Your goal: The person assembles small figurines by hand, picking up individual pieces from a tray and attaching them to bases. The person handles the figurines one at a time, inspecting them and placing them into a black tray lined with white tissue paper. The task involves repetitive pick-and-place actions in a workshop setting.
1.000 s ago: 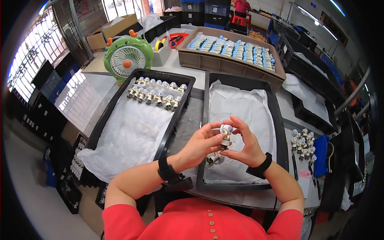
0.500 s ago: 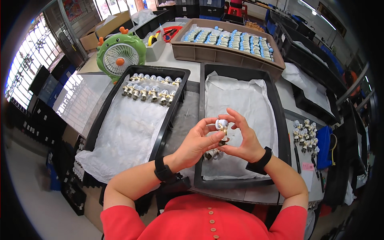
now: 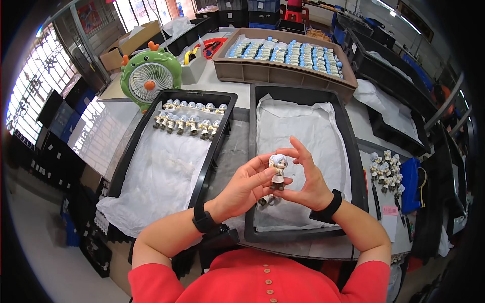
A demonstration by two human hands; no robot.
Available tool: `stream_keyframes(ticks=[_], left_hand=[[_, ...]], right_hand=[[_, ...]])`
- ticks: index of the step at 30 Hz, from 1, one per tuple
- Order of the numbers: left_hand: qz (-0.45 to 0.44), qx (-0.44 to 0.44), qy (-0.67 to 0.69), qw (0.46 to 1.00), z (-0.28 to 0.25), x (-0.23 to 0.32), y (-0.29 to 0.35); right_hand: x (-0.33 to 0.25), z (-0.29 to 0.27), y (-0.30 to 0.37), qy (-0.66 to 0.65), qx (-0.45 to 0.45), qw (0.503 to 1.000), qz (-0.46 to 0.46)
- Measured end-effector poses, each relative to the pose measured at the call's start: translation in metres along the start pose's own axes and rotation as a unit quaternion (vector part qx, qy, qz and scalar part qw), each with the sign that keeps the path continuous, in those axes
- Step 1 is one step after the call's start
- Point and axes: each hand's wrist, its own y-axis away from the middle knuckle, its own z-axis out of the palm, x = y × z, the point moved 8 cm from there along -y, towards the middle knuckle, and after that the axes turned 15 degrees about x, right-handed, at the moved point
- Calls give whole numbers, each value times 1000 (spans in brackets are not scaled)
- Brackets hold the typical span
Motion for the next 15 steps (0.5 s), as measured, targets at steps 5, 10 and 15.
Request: stream_keyframes(ticks=[5, 10, 15], left_hand=[[1, -8, -2, 1000, 0, -1, -1], [-3, -13, 7, 1000, 1, 1, 1], [-7, 23, -21, 999, -6, -7, -3]], right_hand=[[6, -1, 1, 4, 4, 1000, 22], [8, -3, 2, 1, 11, 1000, 26], [-2, -6, 1, 9, 29, 999, -24]])
